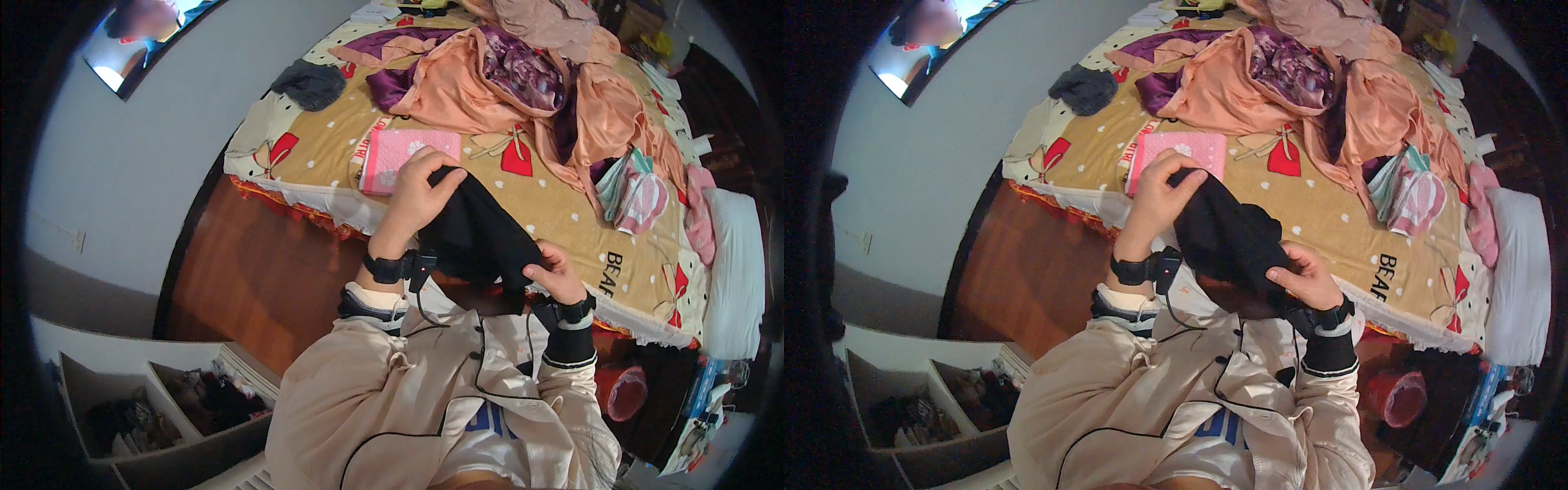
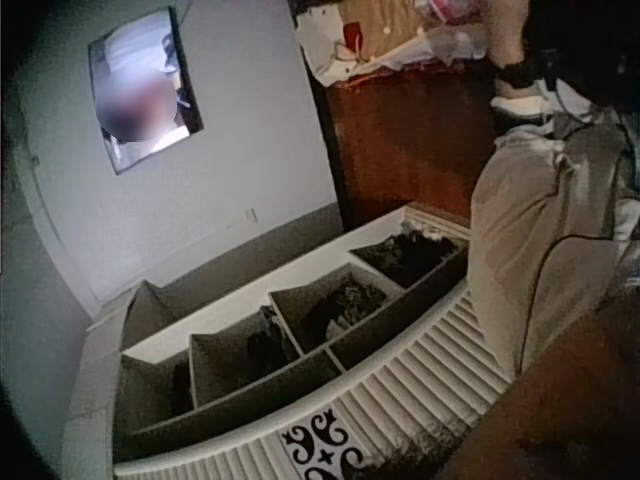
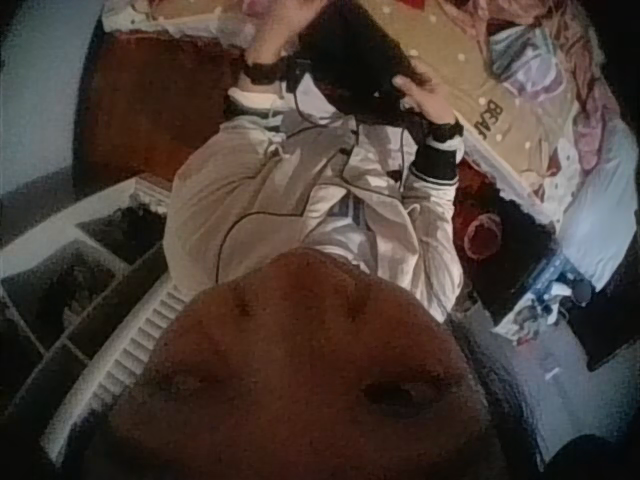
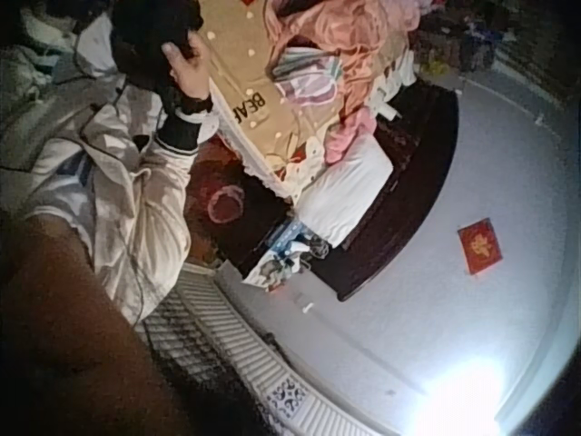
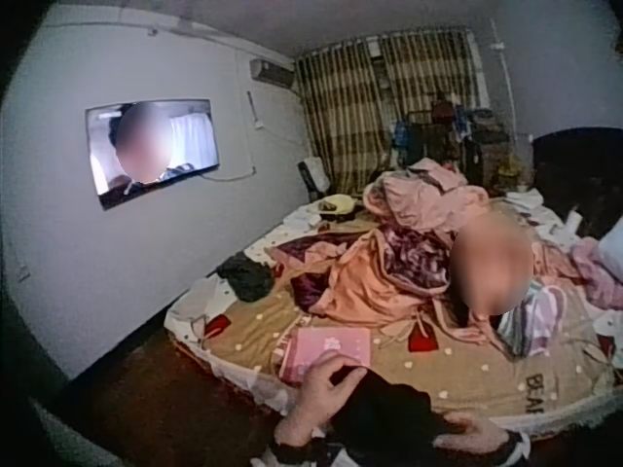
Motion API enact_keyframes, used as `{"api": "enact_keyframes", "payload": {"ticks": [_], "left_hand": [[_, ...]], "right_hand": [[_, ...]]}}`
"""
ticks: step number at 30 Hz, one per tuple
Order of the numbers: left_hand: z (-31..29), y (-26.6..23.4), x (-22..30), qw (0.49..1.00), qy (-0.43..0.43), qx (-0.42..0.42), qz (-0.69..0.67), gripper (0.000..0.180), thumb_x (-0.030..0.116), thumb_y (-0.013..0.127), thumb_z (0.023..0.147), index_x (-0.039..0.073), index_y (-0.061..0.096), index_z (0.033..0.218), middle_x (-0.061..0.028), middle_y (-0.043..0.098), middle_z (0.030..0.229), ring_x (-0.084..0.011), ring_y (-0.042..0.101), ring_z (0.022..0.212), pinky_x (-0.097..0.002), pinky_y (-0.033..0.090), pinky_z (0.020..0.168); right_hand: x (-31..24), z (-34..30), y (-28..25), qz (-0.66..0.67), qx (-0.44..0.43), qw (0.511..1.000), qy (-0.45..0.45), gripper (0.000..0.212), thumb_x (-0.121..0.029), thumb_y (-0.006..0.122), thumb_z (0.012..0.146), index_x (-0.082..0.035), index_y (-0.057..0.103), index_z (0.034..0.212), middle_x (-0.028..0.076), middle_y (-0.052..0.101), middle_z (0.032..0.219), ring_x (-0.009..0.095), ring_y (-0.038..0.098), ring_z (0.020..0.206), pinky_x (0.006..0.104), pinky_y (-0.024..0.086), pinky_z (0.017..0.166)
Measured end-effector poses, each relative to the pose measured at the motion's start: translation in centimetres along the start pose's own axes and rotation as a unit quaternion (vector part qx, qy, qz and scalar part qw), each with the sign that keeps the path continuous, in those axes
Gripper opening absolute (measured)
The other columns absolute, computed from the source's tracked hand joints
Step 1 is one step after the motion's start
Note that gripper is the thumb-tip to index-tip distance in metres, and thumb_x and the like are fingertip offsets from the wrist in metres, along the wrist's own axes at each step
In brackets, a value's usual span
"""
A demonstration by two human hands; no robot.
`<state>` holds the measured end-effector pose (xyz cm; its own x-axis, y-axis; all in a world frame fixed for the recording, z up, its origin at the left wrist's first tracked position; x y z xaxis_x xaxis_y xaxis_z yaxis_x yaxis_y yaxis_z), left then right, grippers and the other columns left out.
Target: The person folds a black garment and several small towels on a bed, then places the folded items into a shelf compartment. The person also picks up a phone and a small cloth from the bed.
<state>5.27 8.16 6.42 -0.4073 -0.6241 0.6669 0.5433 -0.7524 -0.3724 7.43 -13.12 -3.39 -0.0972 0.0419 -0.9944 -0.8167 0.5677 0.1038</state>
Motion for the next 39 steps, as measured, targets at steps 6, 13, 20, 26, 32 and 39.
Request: {"api": "enact_keyframes", "payload": {"ticks": [6, 13, 20, 26, 32, 39], "left_hand": [[0.0, -0.8, -2.7, 0.997, -0.065, 0.037, -0.032, 0.01, 0.009, 0.063, 0.079, 0.0, 0.06, 0.083, -0.0074, 0.057, 0.079, -0.0181, 0.055, 0.078, -0.0281, 0.043, 0.074], [-0.4, -2.3, -3.0, 0.987, -0.121, 0.024, -0.106, 0.008, 0.006, 0.059, 0.084, 0.0, 0.058, 0.089, -0.0018, 0.052, 0.085, -0.0091, 0.049, 0.079, -0.0211, 0.04, 0.072], [0.0, -1.4, -1.3, 0.992, -0.08, -0.018, -0.1, 0.005, 0.003, 0.057, 0.084, 0.0, 0.058, 0.088, -0.0018, 0.05, 0.084, -0.0095, 0.049, 0.079, -0.0207, 0.039, 0.071], [-0.5, 0.5, -0.6, 0.985, -0.107, -0.066, -0.122, 0.005, 0.002, 0.058, 0.081, -0.001, 0.059, 0.085, -0.0035, 0.051, 0.079, -0.012, 0.049, 0.076, -0.0226, 0.039, 0.07], [0.3, -0.8, -0.2, 0.995, -0.036, 0.001, -0.097, 0.005, 0.003, 0.061, 0.079, 0.0, 0.059, 0.083, -0.0048, 0.05, 0.076, -0.0143, 0.05, 0.073, -0.0242, 0.039, 0.067], [0.3, -0.8, 0.1, 0.998, 0.001, 0.029, -0.059, 0.006, 0.004, 0.062, 0.079, 0.0, 0.058, 0.082, -0.0072, 0.05, 0.075, -0.018, 0.051, 0.072, -0.0265, 0.04, 0.067]], "right_hand": [[0.8, 0.9, 4.7, -0.261, -0.116, 0.957, -0.044, 0.023, -0.02, 0.062, 0.084, -0.001, 0.049, 0.079, 0.001, 0.046, 0.065, 0.006, 0.041, 0.064, 0.0255, 0.037, 0.055], [4.1, 1.8, 7.3, -0.271, -0.148, 0.949, -0.069, 0.019, -0.017, 0.056, 0.083, 0.002, 0.051, 0.084, 0.019, 0.05, 0.067, 0.025, 0.05, 0.058, 0.0345, 0.042, 0.058], [4.6, 3.1, 2.2, -0.271, 0.073, 0.947, -0.159, 0.018, -0.013, 0.057, 0.082, 0.001, 0.055, 0.093, 0.019, 0.052, 0.086, 0.031, 0.053, 0.086, 0.0353, 0.043, 0.074], [2.4, 4.5, 1.7, -0.196, 0.088, 0.947, -0.238, 0.016, -0.013, 0.059, 0.083, 0.002, 0.055, 0.09, 0.013, 0.049, 0.104, 0.023, 0.05, 0.095, 0.0288, 0.04, 0.082], [1.9, 5.1, 2.9, -0.109, 0.022, 0.98, -0.165, 0.013, -0.01, 0.061, 0.084, 0.0, 0.053, 0.085, 0.004, 0.046, 0.092, 0.011, 0.044, 0.081, 0.023, 0.037, 0.068], [2.6, 4.8, 1.0, -0.039, 0.041, 0.991, -0.119, 0.01, -0.009, 0.058, 0.086, 0.0, 0.053, 0.086, -0.001, 0.045, 0.088, 0.007, 0.044, 0.076, 0.0201, 0.036, 0.066]]}}
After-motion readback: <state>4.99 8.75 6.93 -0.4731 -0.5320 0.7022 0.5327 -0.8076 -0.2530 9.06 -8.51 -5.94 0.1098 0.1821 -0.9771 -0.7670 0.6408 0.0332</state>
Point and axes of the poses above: each hand's wrist, its own z-axis towards the middle knuckle, its own y-axis out of the palm, x = y × z, the point moved 9 cm from there along z, towards the middle knuckle
